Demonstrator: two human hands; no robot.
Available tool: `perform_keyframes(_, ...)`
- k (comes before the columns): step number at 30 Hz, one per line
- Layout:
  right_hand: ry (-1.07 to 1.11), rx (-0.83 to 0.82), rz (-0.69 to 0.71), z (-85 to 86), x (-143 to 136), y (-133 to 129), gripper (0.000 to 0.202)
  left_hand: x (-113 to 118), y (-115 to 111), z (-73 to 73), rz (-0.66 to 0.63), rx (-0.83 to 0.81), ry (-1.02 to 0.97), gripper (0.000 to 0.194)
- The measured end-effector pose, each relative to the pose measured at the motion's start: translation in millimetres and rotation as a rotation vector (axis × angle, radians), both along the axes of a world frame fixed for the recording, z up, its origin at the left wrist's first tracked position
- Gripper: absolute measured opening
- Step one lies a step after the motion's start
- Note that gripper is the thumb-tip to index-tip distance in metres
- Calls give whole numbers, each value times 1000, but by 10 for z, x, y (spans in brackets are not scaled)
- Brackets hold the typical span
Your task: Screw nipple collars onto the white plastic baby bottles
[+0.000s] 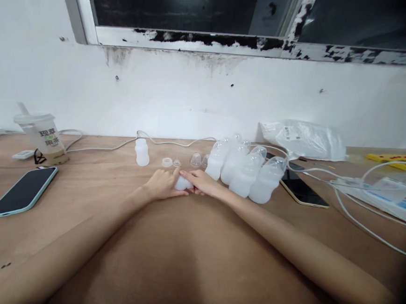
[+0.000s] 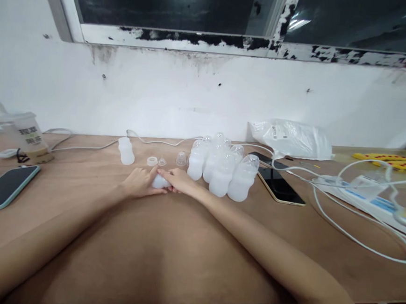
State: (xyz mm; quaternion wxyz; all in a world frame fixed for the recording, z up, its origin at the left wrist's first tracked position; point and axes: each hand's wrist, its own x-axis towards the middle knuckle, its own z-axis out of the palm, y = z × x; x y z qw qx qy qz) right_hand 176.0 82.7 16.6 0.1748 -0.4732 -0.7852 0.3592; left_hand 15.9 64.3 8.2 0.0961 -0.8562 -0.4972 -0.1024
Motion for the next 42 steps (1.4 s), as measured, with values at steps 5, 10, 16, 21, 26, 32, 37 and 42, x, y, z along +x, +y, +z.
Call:
perform_keyframes(5,-69,245,46,18,-13,-62,52,-68,56,65,-81,-49,-39,69)
perform_keyframes(10,-224,858,235,34,49,-115,42,-211,92,243,-333,-267,-185,61)
perform_keyframes(16,123,908,330,43,62,-103,40,-258,127,199,-330,-260,-207,69)
perform_keyframes(21,147,258,28,2,22,-19,43,-199,92,81,-258,-38,-122,57)
perform_keyframes(26,228,181,185,27,56,8,30,-254,120,107,-316,-5,-76,52)
perform_keyframes(32,36,890,360,117,98,-43,25,-344,163,231,-309,-229,-149,51)
perform_keyframes(37,-145,879,160,-18,126,-17,30,-473,193,366,-172,-203,-290,52)
perform_keyframes(42,-373,729,101,-220,59,-46,35,-586,250,430,29,185,-263,56)
